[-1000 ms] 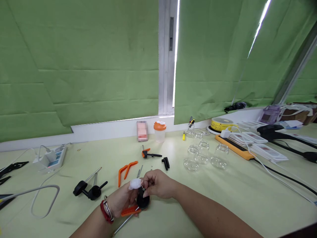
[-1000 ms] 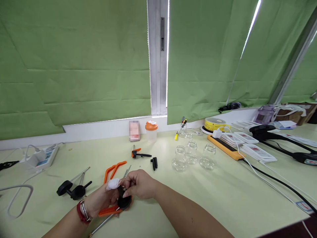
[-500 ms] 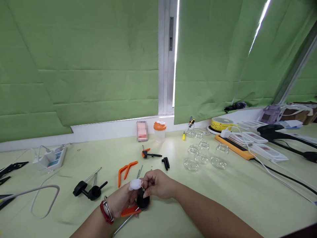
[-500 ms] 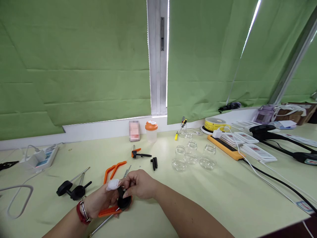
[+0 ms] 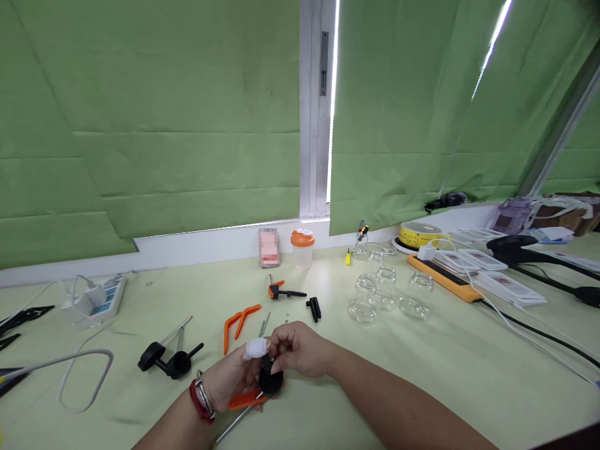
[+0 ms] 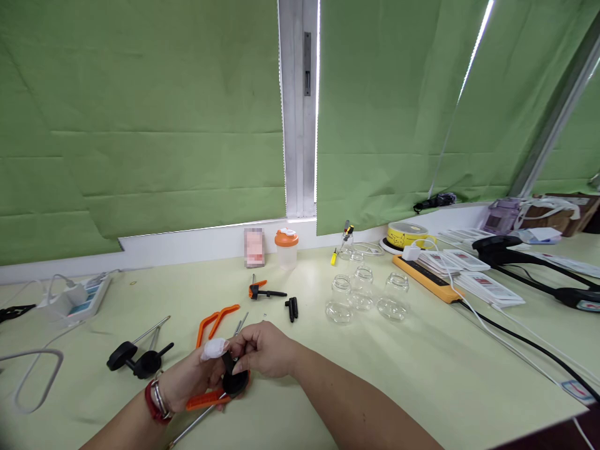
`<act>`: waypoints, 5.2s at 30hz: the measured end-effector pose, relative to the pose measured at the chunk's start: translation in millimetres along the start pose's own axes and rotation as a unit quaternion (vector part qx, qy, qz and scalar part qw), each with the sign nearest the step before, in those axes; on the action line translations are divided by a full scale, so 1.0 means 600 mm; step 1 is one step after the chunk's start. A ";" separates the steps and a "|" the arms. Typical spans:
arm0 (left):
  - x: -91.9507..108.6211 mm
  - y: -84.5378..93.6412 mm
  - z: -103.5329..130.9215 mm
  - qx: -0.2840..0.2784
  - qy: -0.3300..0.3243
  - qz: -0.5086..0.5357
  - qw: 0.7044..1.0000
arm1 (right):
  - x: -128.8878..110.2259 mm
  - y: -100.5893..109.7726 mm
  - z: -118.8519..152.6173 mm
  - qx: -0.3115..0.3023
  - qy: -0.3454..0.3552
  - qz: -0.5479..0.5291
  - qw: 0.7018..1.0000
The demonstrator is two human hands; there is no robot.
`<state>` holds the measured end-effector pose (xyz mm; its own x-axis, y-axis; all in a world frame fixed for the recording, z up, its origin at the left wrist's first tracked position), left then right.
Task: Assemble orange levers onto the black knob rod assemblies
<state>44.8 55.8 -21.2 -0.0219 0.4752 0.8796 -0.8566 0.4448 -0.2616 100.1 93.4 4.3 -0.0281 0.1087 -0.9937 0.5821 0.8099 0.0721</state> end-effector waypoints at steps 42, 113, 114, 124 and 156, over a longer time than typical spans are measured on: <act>-0.009 0.011 -0.003 0.011 0.013 -0.001 1.000 | -0.009 0.002 -0.001 -0.011 0.050 0.053 0.997; 0.006 -0.018 -0.004 -0.074 -0.018 0.005 0.997 | -0.005 0.000 0.003 -0.023 0.024 0.052 0.998; 0.007 -0.017 -0.004 -0.071 -0.020 0.006 0.997 | -0.006 0.000 0.002 -0.024 0.026 0.049 0.998; 0.004 -0.013 -0.003 -0.062 -0.017 0.002 0.998 | 0.000 0.002 0.003 -0.015 0.034 0.043 0.998; 0.004 -0.030 -0.004 -0.108 -0.013 -0.022 0.994 | -0.013 -0.003 0.006 -0.020 0.033 0.035 0.999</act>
<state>61.4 50.5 -15.4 -0.0028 0.4339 0.9009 -0.7266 0.6181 -0.3000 102.1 89.1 11.8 -0.0426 0.2018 -0.9785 0.5509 0.8218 0.1455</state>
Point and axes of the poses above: each hand's wrist, its own z-axis away from the middle knuckle, its own y-axis out of the back of the hand, x = y × z, the point moved 10 cm from there along -z, towards the middle knuckle, and after that the axes turned 8 degrees about -x, right-handed, at the moved point
